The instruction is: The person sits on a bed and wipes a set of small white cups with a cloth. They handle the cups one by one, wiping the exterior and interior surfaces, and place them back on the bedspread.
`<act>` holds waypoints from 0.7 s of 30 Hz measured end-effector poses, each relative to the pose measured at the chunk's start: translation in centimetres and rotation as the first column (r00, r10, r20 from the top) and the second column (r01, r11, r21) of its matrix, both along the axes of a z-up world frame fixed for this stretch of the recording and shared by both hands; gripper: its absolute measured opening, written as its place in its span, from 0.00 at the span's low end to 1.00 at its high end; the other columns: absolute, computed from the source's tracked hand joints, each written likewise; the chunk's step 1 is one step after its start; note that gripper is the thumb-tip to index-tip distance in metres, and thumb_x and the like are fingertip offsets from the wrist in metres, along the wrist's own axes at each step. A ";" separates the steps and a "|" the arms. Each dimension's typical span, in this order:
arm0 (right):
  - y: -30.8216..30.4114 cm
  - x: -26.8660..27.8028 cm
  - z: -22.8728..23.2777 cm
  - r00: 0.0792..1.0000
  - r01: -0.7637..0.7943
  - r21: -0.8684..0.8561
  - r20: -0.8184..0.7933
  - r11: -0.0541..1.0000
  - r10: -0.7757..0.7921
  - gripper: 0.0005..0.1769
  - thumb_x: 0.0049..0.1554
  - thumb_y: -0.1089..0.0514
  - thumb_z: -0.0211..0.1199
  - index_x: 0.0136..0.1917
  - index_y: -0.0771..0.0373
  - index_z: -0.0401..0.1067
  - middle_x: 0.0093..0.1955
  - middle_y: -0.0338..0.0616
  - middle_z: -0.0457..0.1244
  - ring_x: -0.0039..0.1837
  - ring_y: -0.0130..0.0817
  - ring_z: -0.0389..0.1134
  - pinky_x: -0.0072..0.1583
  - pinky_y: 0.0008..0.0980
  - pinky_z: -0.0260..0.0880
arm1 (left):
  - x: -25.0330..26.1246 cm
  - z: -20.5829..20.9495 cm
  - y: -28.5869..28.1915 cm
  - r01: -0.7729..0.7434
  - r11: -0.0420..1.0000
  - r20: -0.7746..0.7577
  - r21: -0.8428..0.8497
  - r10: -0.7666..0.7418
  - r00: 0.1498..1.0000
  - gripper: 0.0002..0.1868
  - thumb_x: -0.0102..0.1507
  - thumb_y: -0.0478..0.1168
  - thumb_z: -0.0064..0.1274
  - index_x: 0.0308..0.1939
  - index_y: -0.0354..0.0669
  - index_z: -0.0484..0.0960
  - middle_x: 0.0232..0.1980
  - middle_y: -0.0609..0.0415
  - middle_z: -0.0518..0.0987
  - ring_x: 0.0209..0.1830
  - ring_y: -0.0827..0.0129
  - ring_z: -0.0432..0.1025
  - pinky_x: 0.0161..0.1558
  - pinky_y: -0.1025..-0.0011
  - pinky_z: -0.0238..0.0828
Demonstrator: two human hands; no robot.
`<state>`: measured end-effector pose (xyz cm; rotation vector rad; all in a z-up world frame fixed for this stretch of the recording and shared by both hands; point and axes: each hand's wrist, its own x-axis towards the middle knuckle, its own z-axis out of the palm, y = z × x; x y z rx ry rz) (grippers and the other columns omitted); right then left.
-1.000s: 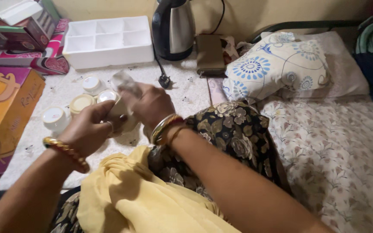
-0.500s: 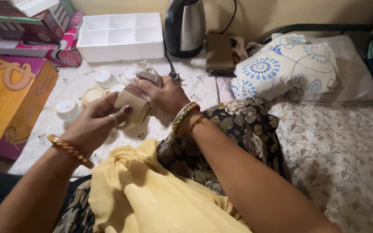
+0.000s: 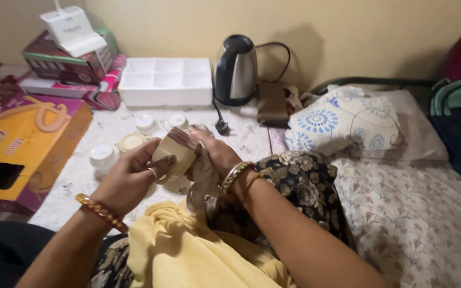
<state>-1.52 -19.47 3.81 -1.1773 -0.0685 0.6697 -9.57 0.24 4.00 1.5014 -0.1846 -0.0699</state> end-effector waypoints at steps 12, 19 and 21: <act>3.6 -1.8 6.1 0.975 0.218 0.055 0.027 0.974 -0.220 0.26 0.61 0.36 0.56 0.54 0.60 0.75 0.47 0.45 0.69 0.43 0.32 0.71 0.46 0.31 0.73 | -2.1 6.1 0.4 -0.017 0.981 0.160 -0.191 0.049 0.986 0.21 0.65 0.38 0.53 0.63 0.37 0.77 0.52 0.58 0.82 0.48 0.77 0.73 0.51 0.75 0.69; 7.4 -0.2 8.8 0.911 0.388 0.146 0.087 0.910 -0.403 0.39 0.64 0.28 0.49 0.56 0.68 0.75 0.48 0.46 0.66 0.43 0.30 0.66 0.47 0.32 0.68 | -4.7 9.7 -1.3 -0.105 0.736 -0.077 -0.669 0.072 0.994 0.25 0.66 0.53 0.52 0.62 0.45 0.74 0.56 0.55 0.76 0.48 0.67 0.74 0.44 0.57 0.75; 7.8 0.3 9.4 0.906 0.366 0.017 0.220 0.930 -0.361 0.42 0.66 0.26 0.44 0.61 0.67 0.73 0.53 0.42 0.64 0.48 0.26 0.63 0.52 0.29 0.63 | -5.3 10.3 -1.4 -0.049 0.663 -0.074 -0.747 -0.009 0.997 0.26 0.65 0.55 0.51 0.61 0.45 0.74 0.55 0.52 0.76 0.47 0.60 0.75 0.45 0.57 0.75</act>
